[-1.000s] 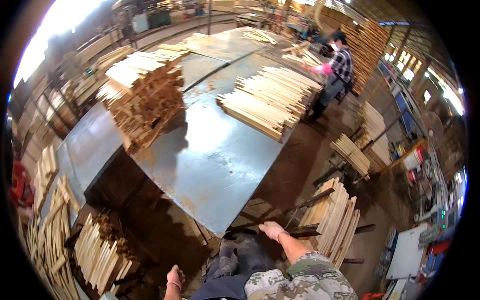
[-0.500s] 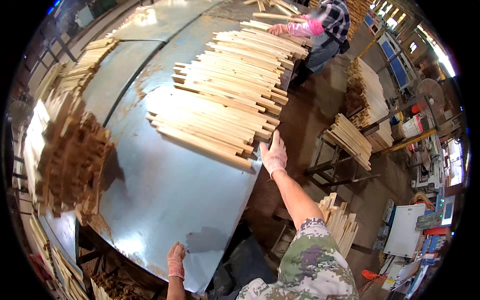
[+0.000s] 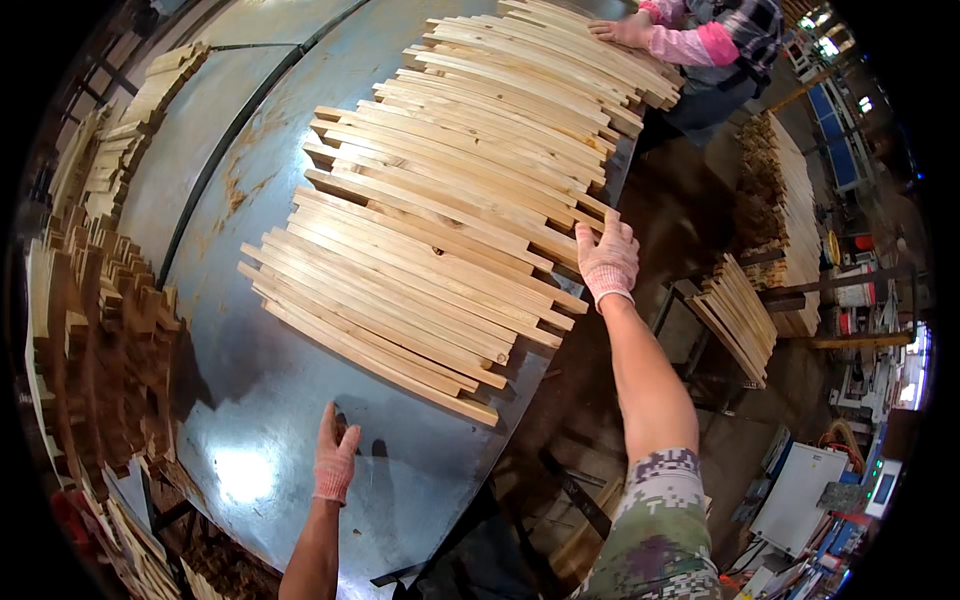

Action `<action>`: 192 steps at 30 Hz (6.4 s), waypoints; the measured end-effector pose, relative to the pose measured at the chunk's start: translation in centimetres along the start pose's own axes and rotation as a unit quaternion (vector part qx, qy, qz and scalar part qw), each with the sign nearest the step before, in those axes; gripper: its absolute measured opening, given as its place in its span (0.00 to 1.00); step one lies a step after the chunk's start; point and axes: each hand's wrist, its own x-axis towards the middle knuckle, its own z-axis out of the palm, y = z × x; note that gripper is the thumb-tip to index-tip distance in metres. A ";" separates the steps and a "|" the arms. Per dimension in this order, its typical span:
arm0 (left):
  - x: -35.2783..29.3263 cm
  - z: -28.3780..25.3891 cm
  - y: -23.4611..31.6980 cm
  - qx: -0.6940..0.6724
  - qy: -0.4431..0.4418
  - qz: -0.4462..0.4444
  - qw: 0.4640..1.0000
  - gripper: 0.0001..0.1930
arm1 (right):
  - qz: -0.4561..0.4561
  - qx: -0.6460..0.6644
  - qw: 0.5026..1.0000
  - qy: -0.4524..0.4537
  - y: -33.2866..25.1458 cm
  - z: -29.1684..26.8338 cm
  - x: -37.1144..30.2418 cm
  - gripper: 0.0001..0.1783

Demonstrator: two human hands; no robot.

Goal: The person repeatedly picks up bundles of light-colored wooden slats from a metal table and places them onto a conveyor belt. The worker wears pink gloves and a camouflage shirt, handling the wood by hand in a repetitive cycle of lifting and placing.

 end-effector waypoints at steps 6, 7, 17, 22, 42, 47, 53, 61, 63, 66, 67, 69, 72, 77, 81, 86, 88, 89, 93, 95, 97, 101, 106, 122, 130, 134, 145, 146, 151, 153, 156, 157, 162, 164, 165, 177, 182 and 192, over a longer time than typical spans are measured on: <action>4.5 2.5 2.0 0.286 0.152 0.121 0.938 0.39 | -0.178 0.072 0.965 -0.176 1.9 -2.3 -0.9 0.30; 5.0 2.5 1.4 0.297 0.154 0.121 0.935 0.39 | -0.196 0.065 0.950 -0.236 2.5 -2.0 -2.1 0.30; 6.1 2.4 1.0 0.345 0.193 -0.043 0.918 0.45 | -0.138 0.132 0.964 -0.187 -20.3 3.8 -3.7 0.43; 5.4 2.7 0.9 0.282 0.208 -0.031 0.936 0.46 | -0.160 0.071 0.966 -0.190 -21.4 4.1 -7.1 0.44; -14.2 -9.7 -12.3 -0.448 0.059 -0.105 0.886 0.49 | -0.055 0.426 0.738 -0.521 -8.3 5.3 -29.5 0.24; -25.4 -12.5 -16.0 -0.452 0.103 -0.113 0.879 0.48 | -0.060 0.416 0.730 -0.539 -7.2 2.8 -37.9 0.19; -41.7 -18.4 -21.2 -0.547 0.157 -0.037 0.821 0.49 | -0.216 0.392 0.704 -0.552 -8.0 -0.9 -49.9 0.22; -68.6 -26.0 -30.5 -0.547 0.351 0.071 0.756 0.41 | -0.377 0.335 0.605 -0.617 -14.2 -13.7 -79.2 0.19; -75.6 -26.7 -32.6 -0.536 0.423 0.080 0.726 0.37 | -0.420 0.279 0.571 -0.647 -16.8 -14.3 -86.3 0.20; -85.1 -27.1 -35.0 -0.534 0.508 0.086 0.670 0.37 | -0.484 0.241 0.490 -0.683 -18.9 -17.1 -98.3 0.22; -87.6 -26.6 -35.8 -0.534 0.542 0.090 0.642 0.37 | -0.493 0.231 0.451 -0.707 -19.2 -17.8 -102.2 0.22; -92.9 -25.8 -38.2 -0.528 0.590 0.100 0.603 0.37 | -0.504 0.212 0.372 -0.750 -18.7 -19.8 -110.6 0.22; -99.7 -24.2 -40.3 -0.535 0.654 0.097 0.526 0.35 | -0.579 0.135 0.311 -0.742 -18.0 -21.8 -121.3 0.23; -108.9 -22.6 -43.4 -0.555 0.714 0.087 0.418 0.28 | -0.612 0.028 0.205 -0.764 -15.0 -23.1 -137.9 0.24; -114.8 -21.8 -49.9 -0.561 0.742 0.057 0.363 0.26 | -0.621 -0.062 0.175 -0.762 -10.8 -24.7 -149.8 0.24; -121.6 -26.5 -55.2 -0.570 0.738 -0.051 0.356 0.28 | -0.654 -0.121 0.183 -0.724 -9.2 -25.7 -161.5 0.23; -123.2 -28.3 -56.6 -0.541 0.757 -0.056 0.362 0.35 | -0.629 -0.131 0.177 -0.745 -9.2 -25.8 -164.7 0.26; -124.5 -29.3 -57.3 -0.525 0.768 -0.046 0.364 0.37 | -0.648 -0.124 0.173 -0.731 -9.0 -25.7 -166.8 0.27; -131.3 -33.5 -62.5 -0.450 0.788 -0.135 0.397 0.44 | -0.688 -0.106 0.162 -0.699 -6.3 -26.3 -175.7 0.32; -134.7 -36.7 -63.8 -0.380 0.755 -0.320 0.428 0.50 | -0.711 -0.094 0.162 -0.678 -5.3 -27.0 -179.6 0.35; -137.4 -39.1 -63.7 -0.323 0.659 -0.522 0.435 0.57 | -0.754 -0.090 0.157 -0.631 -4.5 -27.4 -182.8 0.38; -135.9 -36.1 -65.3 -0.245 0.722 -0.499 0.412 0.73 | -0.915 -0.047 0.091 -0.390 -4.0 -26.7 -184.8 0.38; -133.0 -29.8 -56.7 -0.142 0.639 -0.485 0.580 0.74 | -0.831 0.034 0.021 -0.555 -5.1 -23.3 -183.9 0.35; -135.6 -31.6 -58.5 -0.083 0.610 -0.612 0.497 0.53 | -0.803 0.117 0.004 -0.585 -5.5 -20.2 -184.9 0.32; -136.4 -36.0 -68.2 -0.035 0.567 -0.735 0.370 0.46 | -0.800 0.114 0.009 -0.589 -6.1 -19.4 -184.6 0.31; -141.7 -30.9 -70.4 -0.061 0.521 -0.794 0.308 0.45 | -0.787 0.111 0.009 -0.607 -5.8 -19.2 -184.7 0.31; -149.2 -20.7 -69.3 -0.051 0.689 -0.635 0.344 0.52 | -0.821 0.096 0.100 -0.554 -3.7 -23.5 -185.4 0.35; -150.4 -17.8 -69.3 -0.010 0.724 -0.604 0.334 0.52 | -0.860 0.122 0.113 -0.482 -2.1 -25.8 -185.2 0.36; -159.0 -3.0 -69.4 0.013 0.732 -0.608 0.309 0.47 | -0.798 0.145 0.021 -0.585 11.8 -34.3 -183.8 0.35; -162.9 3.5 -70.3 0.022 0.736 -0.611 0.290 0.45 | -0.817 0.046 -0.013 -0.575 20.8 -36.8 -182.4 0.35; -168.5 9.8 -70.8 -0.010 0.728 -0.635 0.257 0.45 | -0.826 -0.219 -0.018 -0.519 33.7 -39.1 -179.1 0.48; -170.1 12.0 -71.2 0.006 0.736 -0.628 0.251 0.44 | -0.844 -0.234 -0.042 -0.481 37.1 -37.0 -177.8 0.55; -178.5 20.8 -70.6 0.010 0.692 -0.695 0.194 0.48 | -0.795 -0.179 0.148 -0.560 48.0 -35.2 -171.7 0.57; -182.2 23.2 -70.2 0.016 0.657 -0.740 0.144 0.50 | -0.829 -0.114 0.128 -0.532 48.9 -30.7 -171.2 0.56; -184.3 25.4 -70.1 0.045 0.651 -0.749 0.114 0.52 | -0.818 -0.098 0.137 -0.549 49.5 -30.8 -171.5 0.55; -199.8 29.3 -70.7 -0.126 0.553 -0.819 0.084 0.51 | -0.910 0.217 0.046 -0.351 50.0 -41.1 -172.8 0.36; -198.8 30.4 -72.5 0.008 0.586 -0.801 0.121 0.47 | -0.895 0.192 0.140 -0.378 48.3 -46.3 -170.4 0.36; -202.4 32.6 -74.4 -0.017 0.668 -0.738 0.098 0.46 | -0.924 0.254 0.158 -0.237 41.8 -36.2 -167.1 0.38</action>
